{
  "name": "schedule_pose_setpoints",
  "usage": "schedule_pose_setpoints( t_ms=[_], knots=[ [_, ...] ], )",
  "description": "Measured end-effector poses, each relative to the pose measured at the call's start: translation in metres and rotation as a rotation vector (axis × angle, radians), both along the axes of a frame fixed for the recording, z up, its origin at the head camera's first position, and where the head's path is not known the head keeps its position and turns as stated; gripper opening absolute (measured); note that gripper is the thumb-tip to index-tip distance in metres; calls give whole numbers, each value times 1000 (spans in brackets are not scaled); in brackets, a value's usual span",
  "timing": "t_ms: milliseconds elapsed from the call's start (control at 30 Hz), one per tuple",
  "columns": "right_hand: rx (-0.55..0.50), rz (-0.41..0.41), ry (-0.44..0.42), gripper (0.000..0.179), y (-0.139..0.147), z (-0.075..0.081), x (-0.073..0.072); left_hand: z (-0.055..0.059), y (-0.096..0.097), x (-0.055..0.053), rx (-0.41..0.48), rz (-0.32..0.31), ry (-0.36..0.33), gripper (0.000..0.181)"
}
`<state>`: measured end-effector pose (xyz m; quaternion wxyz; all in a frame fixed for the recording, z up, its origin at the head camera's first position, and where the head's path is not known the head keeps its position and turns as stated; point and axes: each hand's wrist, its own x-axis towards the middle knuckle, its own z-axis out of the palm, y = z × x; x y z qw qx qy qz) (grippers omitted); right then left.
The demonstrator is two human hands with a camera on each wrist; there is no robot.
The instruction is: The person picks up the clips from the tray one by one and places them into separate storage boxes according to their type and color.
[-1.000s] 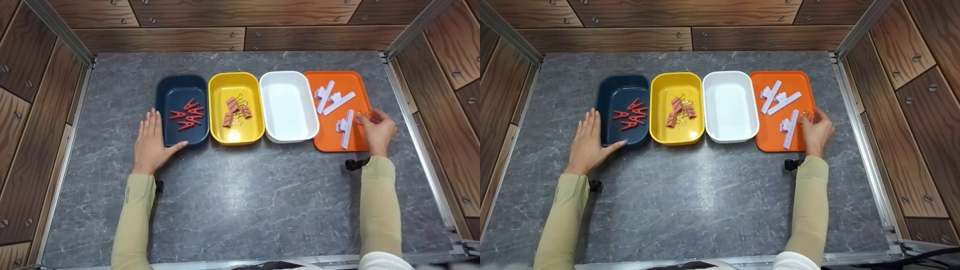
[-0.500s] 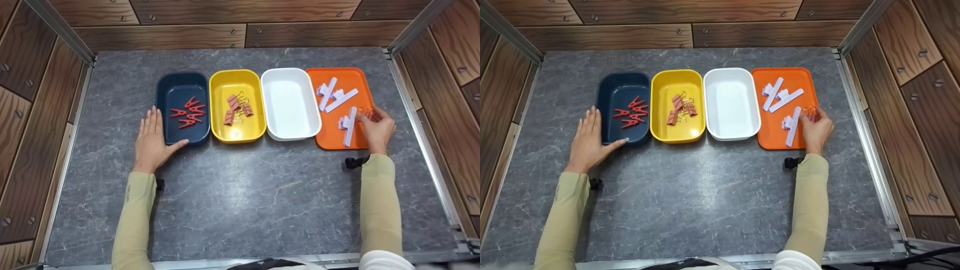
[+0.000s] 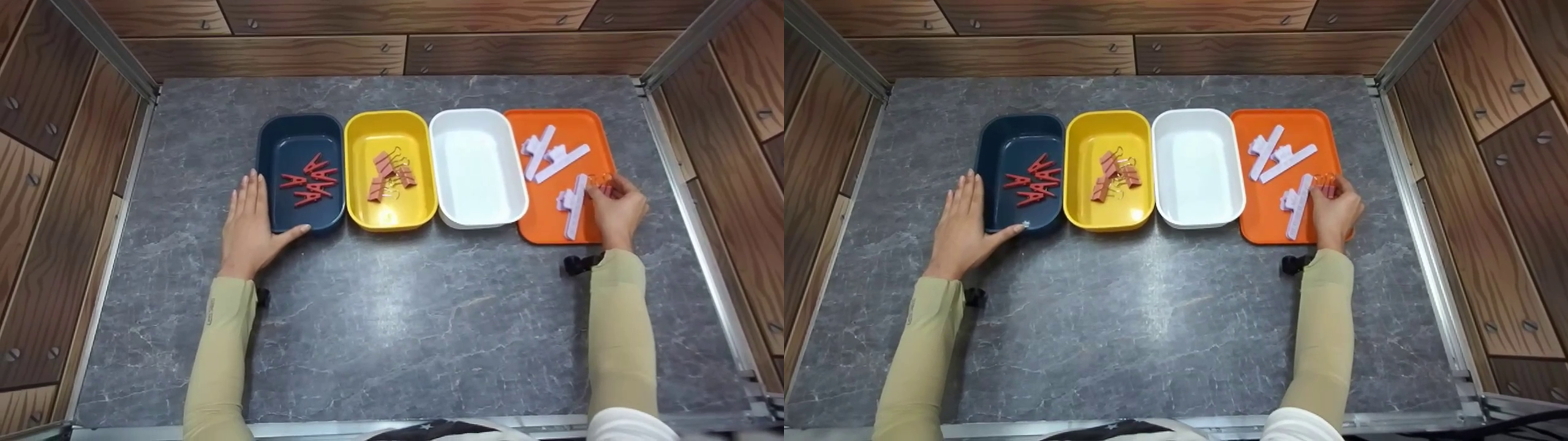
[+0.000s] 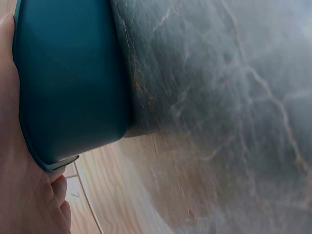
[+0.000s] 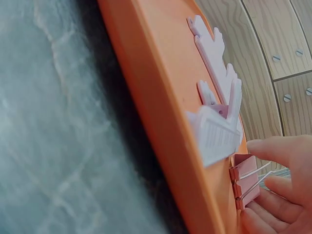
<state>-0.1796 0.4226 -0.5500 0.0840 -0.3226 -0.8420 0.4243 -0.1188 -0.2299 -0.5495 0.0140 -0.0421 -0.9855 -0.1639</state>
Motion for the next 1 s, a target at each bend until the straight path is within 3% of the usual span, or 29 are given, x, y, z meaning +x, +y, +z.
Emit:
schedule_pose_setpoints(
  t_ms=[733, 1000],
  knots=[
    [76, -1, -21, 66, 1, -5, 1, -1, 0, -1, 4, -1, 13, 131],
    [70, -11, -23, 63, 1, 0, 0, -2, 0, -2, 8, -5, 16, 131]
  ],
)
